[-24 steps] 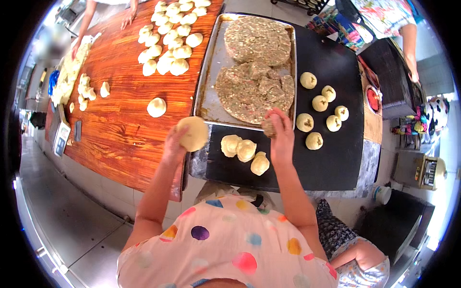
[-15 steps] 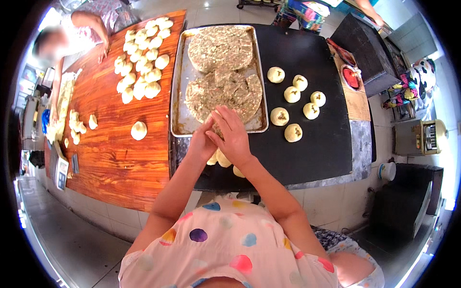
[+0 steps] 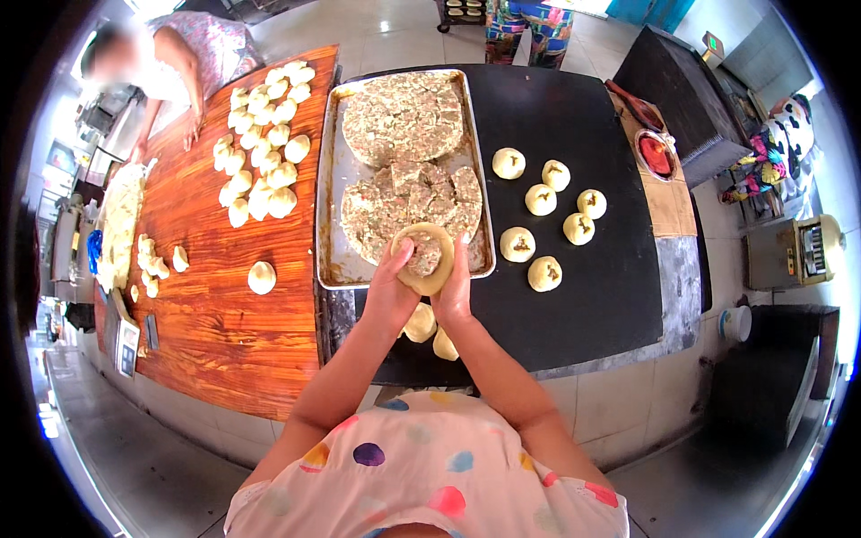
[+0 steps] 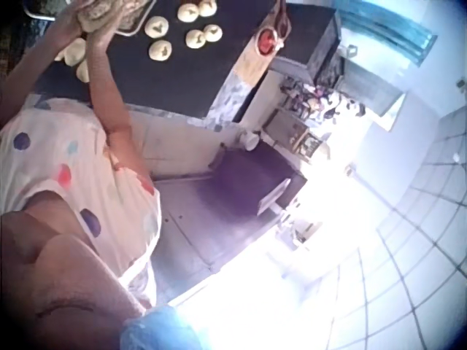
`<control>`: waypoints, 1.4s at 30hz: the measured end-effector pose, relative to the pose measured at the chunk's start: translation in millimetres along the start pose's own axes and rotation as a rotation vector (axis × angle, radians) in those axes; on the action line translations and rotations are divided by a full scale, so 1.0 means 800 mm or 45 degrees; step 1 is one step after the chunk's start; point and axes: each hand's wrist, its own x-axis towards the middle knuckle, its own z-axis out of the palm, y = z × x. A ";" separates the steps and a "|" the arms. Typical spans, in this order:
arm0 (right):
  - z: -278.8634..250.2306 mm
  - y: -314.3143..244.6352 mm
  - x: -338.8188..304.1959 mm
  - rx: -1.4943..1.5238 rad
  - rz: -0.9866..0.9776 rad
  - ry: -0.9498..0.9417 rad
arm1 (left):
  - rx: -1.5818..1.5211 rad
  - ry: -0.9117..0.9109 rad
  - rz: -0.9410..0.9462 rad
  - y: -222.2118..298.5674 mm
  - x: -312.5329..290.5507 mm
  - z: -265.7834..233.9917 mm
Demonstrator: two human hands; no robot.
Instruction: The person prepares filled dough balls by flattening dough circles, adding meat filling, and sealing the dough by hand.
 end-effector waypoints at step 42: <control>-0.031 0.005 -0.018 -0.870 -0.709 -0.242 | 0.373 0.291 0.195 -0.052 -0.021 0.004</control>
